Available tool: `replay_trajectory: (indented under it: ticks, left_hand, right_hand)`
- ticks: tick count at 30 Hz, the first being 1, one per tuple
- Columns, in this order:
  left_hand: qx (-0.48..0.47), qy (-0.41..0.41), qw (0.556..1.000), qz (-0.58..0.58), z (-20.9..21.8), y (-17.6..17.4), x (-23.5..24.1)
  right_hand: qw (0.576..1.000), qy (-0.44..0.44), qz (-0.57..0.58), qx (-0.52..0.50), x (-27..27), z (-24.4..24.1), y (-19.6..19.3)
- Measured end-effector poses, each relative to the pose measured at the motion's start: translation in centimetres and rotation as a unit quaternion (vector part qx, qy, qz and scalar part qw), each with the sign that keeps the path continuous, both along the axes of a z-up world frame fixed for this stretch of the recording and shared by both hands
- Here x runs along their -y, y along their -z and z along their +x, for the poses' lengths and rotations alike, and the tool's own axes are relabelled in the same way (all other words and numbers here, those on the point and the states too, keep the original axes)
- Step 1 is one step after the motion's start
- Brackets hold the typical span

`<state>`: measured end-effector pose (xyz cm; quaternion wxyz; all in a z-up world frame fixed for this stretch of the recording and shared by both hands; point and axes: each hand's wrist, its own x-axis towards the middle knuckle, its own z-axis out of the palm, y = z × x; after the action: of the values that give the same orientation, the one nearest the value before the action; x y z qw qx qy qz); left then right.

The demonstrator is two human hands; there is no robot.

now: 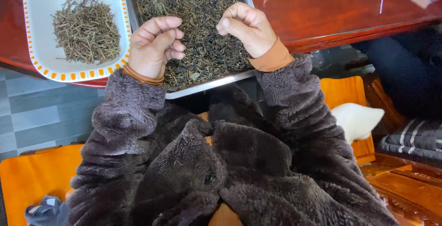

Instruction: Sorting dried tea leaves by hand to remove stems and impurities into a separate container.

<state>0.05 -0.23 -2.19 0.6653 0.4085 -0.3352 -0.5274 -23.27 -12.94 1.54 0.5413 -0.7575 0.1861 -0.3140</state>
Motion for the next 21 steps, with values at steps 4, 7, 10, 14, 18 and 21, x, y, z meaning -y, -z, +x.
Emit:
replay_trajectory:
  ticks: [4, 7, 10, 14, 18, 21]
  left_hand:
    - [-0.01, -0.008, 1.0, -0.023, 0.1, 0.2, -0.1]
    - [-0.029, -0.064, 0.997, -0.042, 0.1, -0.4, -0.3]
    - [-0.066, -0.105, 0.99, -0.064, 0.5, 0.7, 0.1]
    - [-0.066, -0.103, 0.991, -0.062, 0.4, 0.4, 0.0]
    - [-0.053, -0.101, 0.991, -0.068, 0.5, 0.3, 0.0]
    - [-0.049, -0.101, 0.992, -0.064, 0.5, 0.3, 0.0]
  right_hand:
    - [0.999, -0.013, 0.032, 0.018, 0.9, 0.1, 1.2]
    - [0.995, -0.029, 0.089, 0.016, 0.8, 0.5, 0.6]
    - [0.996, -0.032, 0.058, -0.051, -0.1, 1.6, -1.6]
    - [0.953, -0.003, -0.041, -0.3, -2.0, 4.5, -4.7]
    - [0.91, -0.091, -0.292, -0.281, -0.2, 6.2, -1.3]
    - [0.857, -0.111, -0.366, -0.346, -0.7, 7.7, -1.7]
